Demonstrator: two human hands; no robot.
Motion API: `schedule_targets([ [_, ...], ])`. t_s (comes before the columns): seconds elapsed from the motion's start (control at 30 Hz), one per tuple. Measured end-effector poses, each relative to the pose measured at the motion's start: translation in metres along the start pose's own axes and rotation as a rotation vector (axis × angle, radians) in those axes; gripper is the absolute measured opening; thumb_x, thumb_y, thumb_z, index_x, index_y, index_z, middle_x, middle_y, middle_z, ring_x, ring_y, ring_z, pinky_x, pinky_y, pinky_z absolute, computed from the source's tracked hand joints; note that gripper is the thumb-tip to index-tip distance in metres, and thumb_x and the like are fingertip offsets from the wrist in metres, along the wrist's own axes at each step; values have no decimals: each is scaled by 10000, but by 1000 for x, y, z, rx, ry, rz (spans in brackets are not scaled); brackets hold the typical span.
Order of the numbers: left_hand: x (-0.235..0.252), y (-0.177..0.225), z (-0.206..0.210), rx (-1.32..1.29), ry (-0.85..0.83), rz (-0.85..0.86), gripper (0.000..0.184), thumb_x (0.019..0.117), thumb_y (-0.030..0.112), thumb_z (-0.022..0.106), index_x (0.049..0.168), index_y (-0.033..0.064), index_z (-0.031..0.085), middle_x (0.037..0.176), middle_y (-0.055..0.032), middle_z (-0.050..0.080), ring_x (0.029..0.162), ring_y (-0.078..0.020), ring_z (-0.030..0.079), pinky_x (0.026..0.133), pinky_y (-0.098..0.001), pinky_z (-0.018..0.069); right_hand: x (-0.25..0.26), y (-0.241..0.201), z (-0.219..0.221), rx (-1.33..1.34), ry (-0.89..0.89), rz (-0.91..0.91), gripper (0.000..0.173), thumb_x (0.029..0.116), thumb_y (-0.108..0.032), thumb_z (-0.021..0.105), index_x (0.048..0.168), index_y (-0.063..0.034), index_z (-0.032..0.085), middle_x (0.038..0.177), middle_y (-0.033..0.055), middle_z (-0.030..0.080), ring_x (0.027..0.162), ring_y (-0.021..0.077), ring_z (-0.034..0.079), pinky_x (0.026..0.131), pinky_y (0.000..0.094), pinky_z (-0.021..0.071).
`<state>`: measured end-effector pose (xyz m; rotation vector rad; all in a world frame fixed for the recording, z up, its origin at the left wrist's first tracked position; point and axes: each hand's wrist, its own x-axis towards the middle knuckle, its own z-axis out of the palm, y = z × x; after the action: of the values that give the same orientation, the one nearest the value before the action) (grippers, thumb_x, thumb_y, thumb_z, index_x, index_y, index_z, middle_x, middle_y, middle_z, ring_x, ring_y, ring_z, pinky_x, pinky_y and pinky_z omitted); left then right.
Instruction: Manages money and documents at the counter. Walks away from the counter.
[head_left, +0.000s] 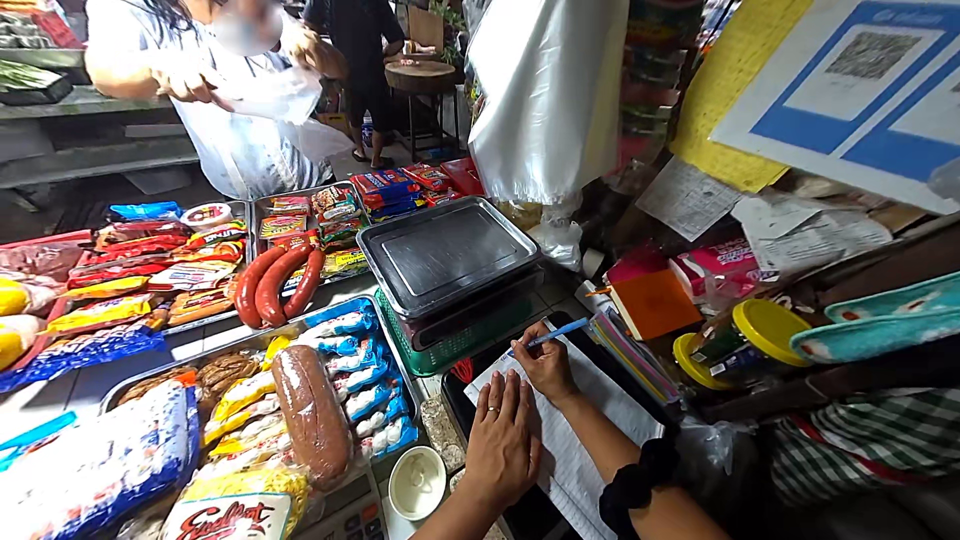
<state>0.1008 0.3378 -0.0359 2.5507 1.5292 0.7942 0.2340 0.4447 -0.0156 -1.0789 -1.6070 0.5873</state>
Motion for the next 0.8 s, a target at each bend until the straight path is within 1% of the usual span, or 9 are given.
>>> schedule_targets([
  [0.1,0,1,0,-2,-10,-1,613,992,340,304,1474,44,541,1550,-166,492,1439,-382,455,1170,-573,329,0,-1,0,-44,-8,16,102,887,-77,658,880,6,599,706,1,571,571,-4,508,538,148,441],
  [0.27,0,0,-1,9,-2,2,620,991,348,292,1469,48,547,1547,-163,497,1438,-381,457,1169,-569,330,0,-2,1,-23,-6,25,85,863,-55,654,876,1,591,706,-7,571,577,-10,519,541,142,448],
  [0.6,0,1,-3,7,-20,-2,619,985,339,301,1475,46,539,1555,-164,487,1445,-384,446,1169,-570,324,1,-2,2,-50,-4,25,87,878,-58,652,881,3,590,714,1,564,585,-6,509,548,140,439],
  [0.77,0,1,-5,-3,-53,-7,625,993,337,294,1499,39,507,1572,-167,463,1465,-378,419,1190,-565,296,0,-4,1,-75,-1,20,76,858,-46,640,869,9,588,712,4,556,590,-5,502,548,142,428],
  [0.8,-1,1,-5,-5,-43,1,619,987,333,316,1487,29,519,1557,-178,479,1456,-384,431,1186,-572,301,0,-3,1,-89,1,13,80,862,-47,643,871,14,591,715,10,557,592,-3,501,550,141,426],
])
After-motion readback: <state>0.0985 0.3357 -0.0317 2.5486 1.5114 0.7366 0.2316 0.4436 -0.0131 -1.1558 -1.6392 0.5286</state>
